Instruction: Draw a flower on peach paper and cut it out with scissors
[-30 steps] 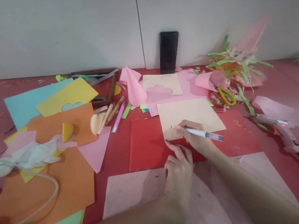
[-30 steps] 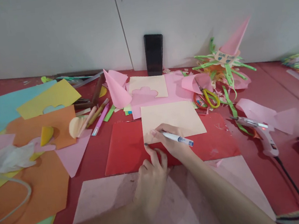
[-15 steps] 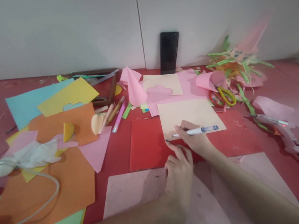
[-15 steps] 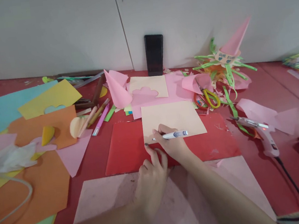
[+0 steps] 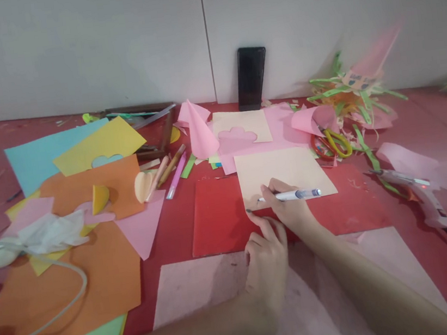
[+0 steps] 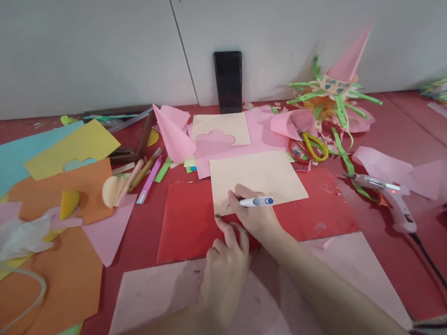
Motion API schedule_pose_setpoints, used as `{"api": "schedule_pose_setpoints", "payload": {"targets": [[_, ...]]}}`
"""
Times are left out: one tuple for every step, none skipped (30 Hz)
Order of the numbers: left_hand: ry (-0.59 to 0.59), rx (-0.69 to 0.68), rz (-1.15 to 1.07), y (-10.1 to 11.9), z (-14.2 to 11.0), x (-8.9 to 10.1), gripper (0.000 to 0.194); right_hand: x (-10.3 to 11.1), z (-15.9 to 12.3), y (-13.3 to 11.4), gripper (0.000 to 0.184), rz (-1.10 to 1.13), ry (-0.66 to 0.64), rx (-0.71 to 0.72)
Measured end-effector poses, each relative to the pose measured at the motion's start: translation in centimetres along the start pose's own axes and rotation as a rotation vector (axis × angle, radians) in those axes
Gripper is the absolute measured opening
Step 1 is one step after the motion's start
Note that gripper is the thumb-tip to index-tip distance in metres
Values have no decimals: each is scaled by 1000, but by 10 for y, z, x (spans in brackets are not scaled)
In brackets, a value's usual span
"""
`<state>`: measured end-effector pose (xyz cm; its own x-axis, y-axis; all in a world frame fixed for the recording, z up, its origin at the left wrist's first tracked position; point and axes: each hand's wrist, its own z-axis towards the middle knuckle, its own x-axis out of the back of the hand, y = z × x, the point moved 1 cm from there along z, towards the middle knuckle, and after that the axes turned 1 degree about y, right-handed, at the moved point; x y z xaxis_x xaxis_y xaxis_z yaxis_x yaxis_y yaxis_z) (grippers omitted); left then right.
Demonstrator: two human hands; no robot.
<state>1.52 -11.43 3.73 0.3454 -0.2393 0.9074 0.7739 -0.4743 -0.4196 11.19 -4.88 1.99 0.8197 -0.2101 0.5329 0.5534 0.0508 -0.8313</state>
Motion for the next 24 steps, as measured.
{"api": "schedule_pose_setpoints", "payload": {"targets": [[-1,-5,12,0,0,0,34,0,0,0,34,-2,6,2],[-1,-9,22,0,0,0,34,0,0,-1,34,-4,14,1],[-2,-8,29,0,0,-1,34,0,0,-1,34,-7,22,-3],[-3,-3,34,0,-1,-1,34,0,0,-1,34,-11,27,-7],[-3,2,33,1,-1,-2,34,0,1,-1,34,-16,34,-10],[-3,7,29,1,-1,-2,33,0,1,-1,34,-24,38,-8],[-2,10,23,1,-2,-2,33,0,1,-1,34,-32,44,-4],[0,11,19,1,-2,-2,33,0,0,-1,34,-38,53,2],[1,9,21,1,-2,-2,33,0,0,0,34,-42,63,8],[3,5,27,1,-3,-2,34,-1,0,0,34,-45,73,10],[3,3,40,1,-3,-2,34,-1,0,1,33,-46,80,11],[2,-1,54,1,-2,-2,34,-1,0,1,33,-48,85,9],[2,-4,67,1,-2,-2,34,-1,0,1,33,-52,91,4],[3,-5,75,1,-2,-2,34,-1,0,1,33,-54,98,-2],[4,-5,79,1,-2,-2,33,-1,0,1,34,-52,106,-8],[4,-5,79,1,-2,-2,33,0,1,1,34,-42,116,-17],[4,-3,78,2,-2,-2,32,1,1,1,35,-20,132,-32],[4,-1,77,2,-2,-3,31,2,1,1,35,16,148,-57],[2,-1,75,2,-2,-3,30,3,1,2,35,64,161,-87],[1,-4,73,2,-3,-3,30,4,1,2,35,114,166,-115],[0,-7,69,2,-2,-3,29,5,1,2,35,156,156,-130],[-1,-10,64,3,-2,-3,29,5,1,2,36,182,128,-128],[-2,-11,60,3,-2,-3,29,5,1,2,36,190,85,-112],[-2,-9,56,2,-2,-3,29,4,0,2,37,184,39,-89]]}}
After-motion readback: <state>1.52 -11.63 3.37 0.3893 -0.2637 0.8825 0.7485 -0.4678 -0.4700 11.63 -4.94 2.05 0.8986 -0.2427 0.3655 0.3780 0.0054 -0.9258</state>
